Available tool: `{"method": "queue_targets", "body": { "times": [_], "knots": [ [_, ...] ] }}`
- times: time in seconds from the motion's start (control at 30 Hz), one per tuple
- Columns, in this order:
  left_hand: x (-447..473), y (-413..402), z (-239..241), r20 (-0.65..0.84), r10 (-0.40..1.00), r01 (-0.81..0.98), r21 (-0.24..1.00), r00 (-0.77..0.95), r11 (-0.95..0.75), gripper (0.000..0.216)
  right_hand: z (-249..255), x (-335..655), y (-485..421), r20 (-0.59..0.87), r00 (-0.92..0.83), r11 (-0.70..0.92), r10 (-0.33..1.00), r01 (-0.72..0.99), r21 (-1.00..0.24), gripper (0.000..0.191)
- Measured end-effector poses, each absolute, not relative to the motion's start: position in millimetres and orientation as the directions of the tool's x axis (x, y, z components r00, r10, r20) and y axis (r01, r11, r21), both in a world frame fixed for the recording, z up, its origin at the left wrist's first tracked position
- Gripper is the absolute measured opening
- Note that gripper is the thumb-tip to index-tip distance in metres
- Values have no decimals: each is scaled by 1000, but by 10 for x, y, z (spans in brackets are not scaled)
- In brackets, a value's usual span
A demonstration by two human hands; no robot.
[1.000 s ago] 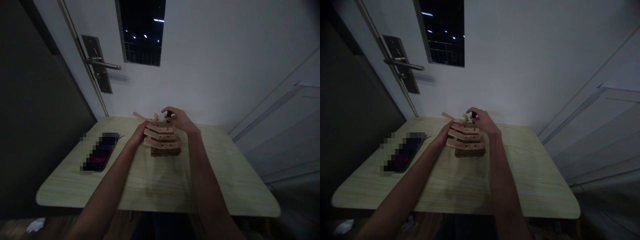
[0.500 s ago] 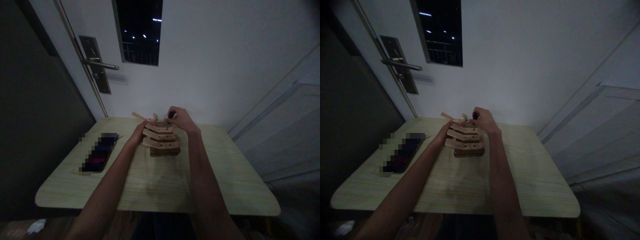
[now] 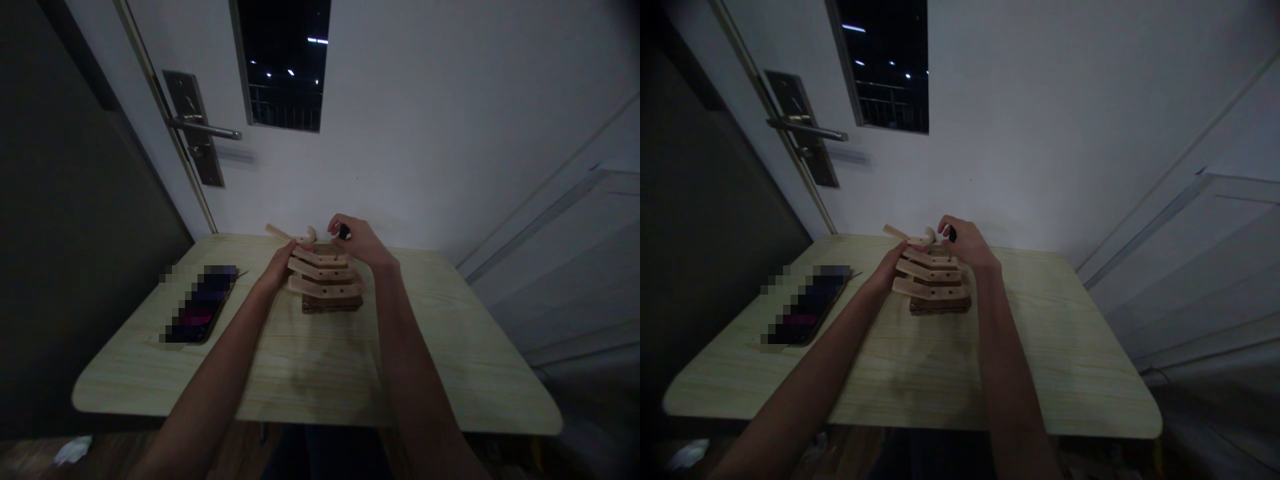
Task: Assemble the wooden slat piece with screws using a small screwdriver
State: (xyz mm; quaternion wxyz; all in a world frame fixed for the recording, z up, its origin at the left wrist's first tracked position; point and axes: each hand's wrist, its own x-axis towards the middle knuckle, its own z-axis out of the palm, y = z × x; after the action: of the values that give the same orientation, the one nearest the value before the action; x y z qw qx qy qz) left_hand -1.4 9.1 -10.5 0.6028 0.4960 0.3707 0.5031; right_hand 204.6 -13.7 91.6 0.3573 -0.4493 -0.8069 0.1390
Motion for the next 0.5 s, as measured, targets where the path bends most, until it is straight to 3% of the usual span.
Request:
{"method": "queue_targets", "body": {
  "times": [0.33, 0.5],
  "knots": [
    [-10, 115, -136, 59, 975, -212, 977, 214, -13, 58, 925, 2056, -175, 359, -375, 519, 855, 583, -626, 32],
    [-7, 96, -109, 50, 977, -216, 976, 207, -4, 56, 909, 2070, -152, 385, -344, 515, 856, 621, -591, 37]
  ]
}}
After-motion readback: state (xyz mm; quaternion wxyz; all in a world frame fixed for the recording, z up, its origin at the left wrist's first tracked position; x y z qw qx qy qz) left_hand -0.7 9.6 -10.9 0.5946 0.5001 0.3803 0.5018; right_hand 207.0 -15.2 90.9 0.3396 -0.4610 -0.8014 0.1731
